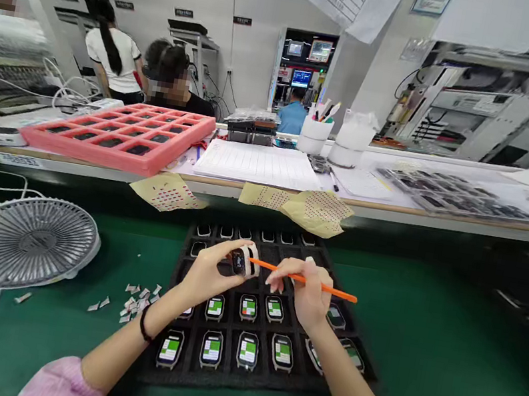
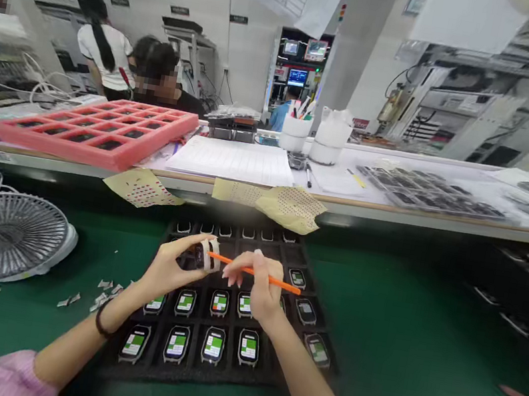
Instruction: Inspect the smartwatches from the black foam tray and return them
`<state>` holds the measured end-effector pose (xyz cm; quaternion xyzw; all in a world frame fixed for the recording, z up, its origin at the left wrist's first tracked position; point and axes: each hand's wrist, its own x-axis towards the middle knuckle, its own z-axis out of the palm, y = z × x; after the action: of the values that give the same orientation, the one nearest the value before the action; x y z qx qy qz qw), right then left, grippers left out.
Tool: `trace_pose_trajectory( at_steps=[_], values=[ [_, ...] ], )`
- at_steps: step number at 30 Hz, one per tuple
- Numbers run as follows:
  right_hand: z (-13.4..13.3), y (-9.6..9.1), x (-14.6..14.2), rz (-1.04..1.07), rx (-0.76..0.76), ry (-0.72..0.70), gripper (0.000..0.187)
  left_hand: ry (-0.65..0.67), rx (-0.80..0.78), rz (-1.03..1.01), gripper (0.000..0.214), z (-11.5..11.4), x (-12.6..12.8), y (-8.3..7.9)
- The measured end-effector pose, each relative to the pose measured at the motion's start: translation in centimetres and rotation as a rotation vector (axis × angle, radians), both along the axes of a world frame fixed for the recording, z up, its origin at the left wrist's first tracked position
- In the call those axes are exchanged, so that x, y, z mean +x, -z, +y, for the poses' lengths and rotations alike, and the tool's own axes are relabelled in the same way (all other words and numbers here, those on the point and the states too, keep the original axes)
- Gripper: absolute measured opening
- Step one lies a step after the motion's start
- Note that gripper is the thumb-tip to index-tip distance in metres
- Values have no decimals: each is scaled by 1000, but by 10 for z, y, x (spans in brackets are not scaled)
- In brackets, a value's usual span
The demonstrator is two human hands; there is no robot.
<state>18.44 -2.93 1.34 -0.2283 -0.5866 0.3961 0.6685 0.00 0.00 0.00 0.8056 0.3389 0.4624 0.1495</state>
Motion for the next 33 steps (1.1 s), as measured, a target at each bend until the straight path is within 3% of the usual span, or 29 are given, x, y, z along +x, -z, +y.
trace_pose_trajectory(
  at_steps=[30, 33],
  values=[
    [1, 7, 1, -55, 34, 81, 56, -1, 8, 40, 45, 0, -2, 1],
    [4, 4, 5, -22, 3, 174, 53, -15, -11, 43, 45, 0, -2, -2]
  ],
)
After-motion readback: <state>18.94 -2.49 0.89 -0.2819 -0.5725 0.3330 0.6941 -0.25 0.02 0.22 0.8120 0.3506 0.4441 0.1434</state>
